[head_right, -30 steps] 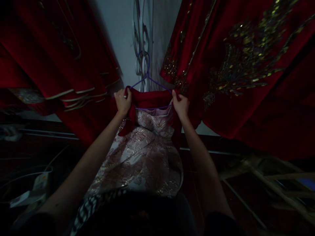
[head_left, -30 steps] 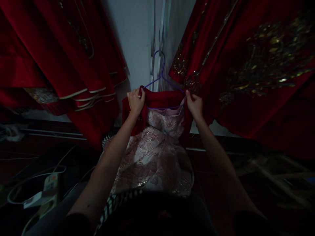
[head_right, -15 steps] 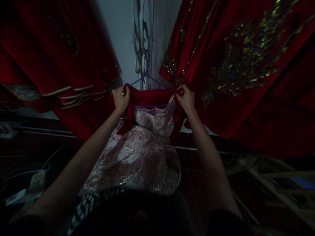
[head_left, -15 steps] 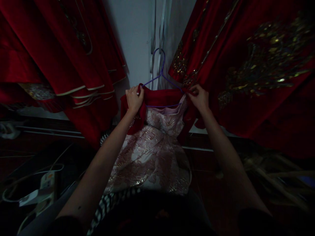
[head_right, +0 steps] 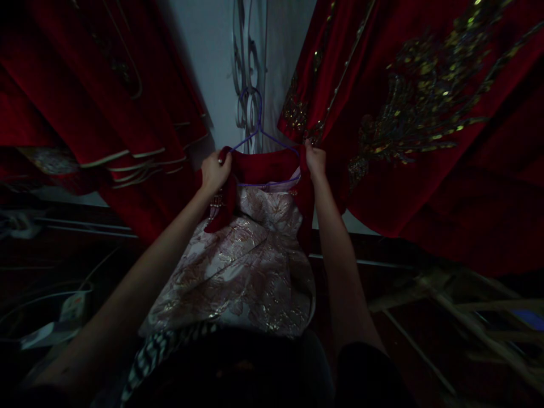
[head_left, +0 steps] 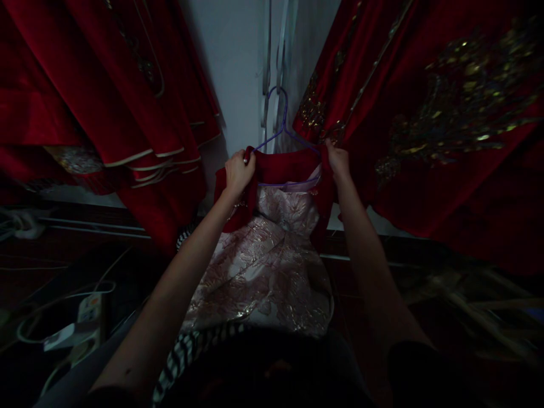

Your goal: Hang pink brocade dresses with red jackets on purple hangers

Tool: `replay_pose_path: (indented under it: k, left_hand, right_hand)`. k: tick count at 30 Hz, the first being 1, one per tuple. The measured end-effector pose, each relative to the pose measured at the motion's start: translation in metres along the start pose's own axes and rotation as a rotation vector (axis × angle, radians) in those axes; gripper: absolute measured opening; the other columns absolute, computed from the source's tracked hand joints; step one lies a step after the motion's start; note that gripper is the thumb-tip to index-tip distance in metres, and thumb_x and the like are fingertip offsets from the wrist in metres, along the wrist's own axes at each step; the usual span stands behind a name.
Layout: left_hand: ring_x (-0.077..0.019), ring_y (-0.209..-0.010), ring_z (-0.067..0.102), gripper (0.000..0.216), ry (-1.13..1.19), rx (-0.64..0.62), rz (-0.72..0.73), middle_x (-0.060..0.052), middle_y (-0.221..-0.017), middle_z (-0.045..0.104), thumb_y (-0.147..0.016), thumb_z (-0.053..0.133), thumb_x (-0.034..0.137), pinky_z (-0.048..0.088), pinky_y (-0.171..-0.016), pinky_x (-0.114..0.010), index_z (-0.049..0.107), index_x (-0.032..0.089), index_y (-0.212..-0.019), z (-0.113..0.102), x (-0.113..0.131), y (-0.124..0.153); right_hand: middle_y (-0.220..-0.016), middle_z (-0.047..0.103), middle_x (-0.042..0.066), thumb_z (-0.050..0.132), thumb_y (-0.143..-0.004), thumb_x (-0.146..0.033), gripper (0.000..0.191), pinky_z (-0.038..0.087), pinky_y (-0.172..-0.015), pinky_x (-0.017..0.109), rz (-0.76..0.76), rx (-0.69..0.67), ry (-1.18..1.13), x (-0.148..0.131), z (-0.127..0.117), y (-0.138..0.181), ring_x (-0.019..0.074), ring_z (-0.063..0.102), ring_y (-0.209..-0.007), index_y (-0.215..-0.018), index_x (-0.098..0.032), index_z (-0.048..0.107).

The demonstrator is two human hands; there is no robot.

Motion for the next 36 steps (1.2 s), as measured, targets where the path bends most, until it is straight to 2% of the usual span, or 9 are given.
replay_pose_path:
  k: [3, 5, 8, 12, 16, 19, 23, 30, 36]
  left_hand:
    - [-0.0288, -0.11, 0.052, 0.018, -0.052, 0.026, 0.059, -0.015, -0.11, 0.057, -0.087, 0.051, 0.032, 0.037, -0.098, -0.044, 0.062, 0.018, -0.09, -0.009, 0.016, 0.001]
    - [-0.0326, -0.122, 0.043, 0.015, -0.09, 0.039, 0.114, -0.015, -0.121, 0.052, -0.085, 0.054, 0.03, 0.03, -0.104, -0.049, 0.061, 0.019, -0.093, -0.012, 0.028, 0.012]
    - [-0.0357, -0.125, 0.039, 0.012, -0.111, -0.081, 0.189, -0.014, -0.122, 0.052, -0.082, 0.058, 0.025, 0.026, -0.105, -0.053, 0.06, 0.02, -0.093, 0.001, 0.037, 0.041]
    - [-0.0334, -0.116, 0.047, 0.014, -0.109, -0.274, 0.208, -0.014, -0.113, 0.054, -0.08, 0.056, 0.018, 0.035, -0.099, -0.049, 0.058, 0.019, -0.094, 0.02, 0.025, 0.075]
    - [-0.0243, -0.095, 0.055, 0.02, -0.03, -0.334, 0.191, -0.011, -0.107, 0.053, -0.076, 0.059, 0.019, 0.045, -0.085, -0.038, 0.055, 0.019, -0.096, 0.022, 0.013, 0.084]
    - [-0.0187, -0.082, 0.056, 0.021, 0.135, -0.28, 0.116, -0.007, -0.094, 0.055, -0.07, 0.058, 0.013, 0.047, -0.076, -0.032, 0.052, 0.02, -0.088, 0.022, 0.009, 0.081]
    - [-0.0139, -0.077, 0.057, 0.023, 0.423, -0.23, 0.02, -0.002, -0.085, 0.058, -0.065, 0.053, 0.006, 0.048, -0.076, -0.027, 0.05, 0.019, -0.085, 0.028, 0.004, 0.075]
    - [-0.0142, -0.082, 0.064, 0.012, 0.518, -0.203, -0.148, -0.003, -0.085, 0.068, -0.07, 0.058, 0.014, 0.05, -0.083, -0.028, 0.061, 0.017, -0.081, 0.013, -0.014, 0.078]
    - [-0.0157, -0.088, 0.067, 0.015, 0.557, -0.098, -0.233, -0.004, -0.093, 0.071, -0.075, 0.063, 0.021, 0.051, -0.086, -0.029, 0.065, 0.019, -0.089, -0.006, -0.013, 0.102]
  right_hand:
    - [-0.067, 0.053, 0.001, 0.046, -0.078, -0.07, 0.052, 0.042, -0.066, 0.027, 0.103, 0.039, -0.052, -0.001, 0.016, 0.016, 0.014, 0.053, -0.069, -0.071, -0.019, 0.05]
    - [-0.076, 0.057, 0.002, 0.05, -0.078, -0.067, 0.047, 0.043, -0.071, 0.027, 0.098, 0.086, -0.056, -0.015, 0.033, 0.041, 0.0148, 0.055, -0.075, -0.077, -0.02, 0.05]
    - [-0.081, 0.058, 0.006, 0.027, -0.089, -0.063, 0.048, 0.043, -0.073, 0.031, 0.112, 0.103, -0.124, -0.043, 0.069, 0.093, 0.0189, 0.058, -0.082, -0.082, -0.022, 0.05]
    - [-0.084, 0.062, 0.009, 0.027, -0.092, -0.059, 0.044, 0.042, -0.077, 0.034, 0.205, -0.031, -0.274, -0.071, 0.114, 0.145, 0.0223, 0.057, -0.085, -0.081, -0.024, 0.05]
    - [-0.075, 0.059, 0.004, 0.041, -0.088, -0.056, 0.038, 0.042, -0.077, 0.031, 0.149, -0.027, -0.358, -0.08, 0.11, 0.149, 0.0191, 0.056, -0.079, -0.072, -0.023, 0.048]
    - [-0.067, 0.052, -0.001, 0.046, -0.085, -0.058, 0.04, 0.042, -0.074, 0.028, 0.127, -0.061, -0.458, -0.08, 0.099, 0.146, 0.0155, 0.053, -0.073, -0.067, -0.023, 0.044]
    - [-0.063, 0.045, -0.003, 0.045, -0.083, -0.065, 0.046, 0.042, -0.065, 0.025, 0.172, -0.164, -0.652, -0.081, 0.096, 0.15, 0.0127, 0.049, -0.065, -0.064, -0.023, 0.044]
    - [-0.084, 0.062, 0.0, 0.047, -0.083, -0.061, 0.04, 0.045, -0.063, 0.022, 0.283, -0.262, -0.898, -0.072, 0.112, 0.166, 0.0119, 0.057, -0.075, -0.085, -0.023, 0.058]
    - [-0.105, 0.065, 0.001, 0.066, -0.073, -0.043, 0.035, 0.049, -0.084, 0.029, 0.213, -0.346, -0.946, -0.072, 0.114, 0.183, 0.0161, 0.061, -0.095, -0.104, -0.027, 0.061]
Point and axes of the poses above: each hand's wrist, its own y-axis away from the middle knuckle, its own z-axis out of the palm, x = y × z, the point moved 7 cm from there along -y, towards the middle knuckle
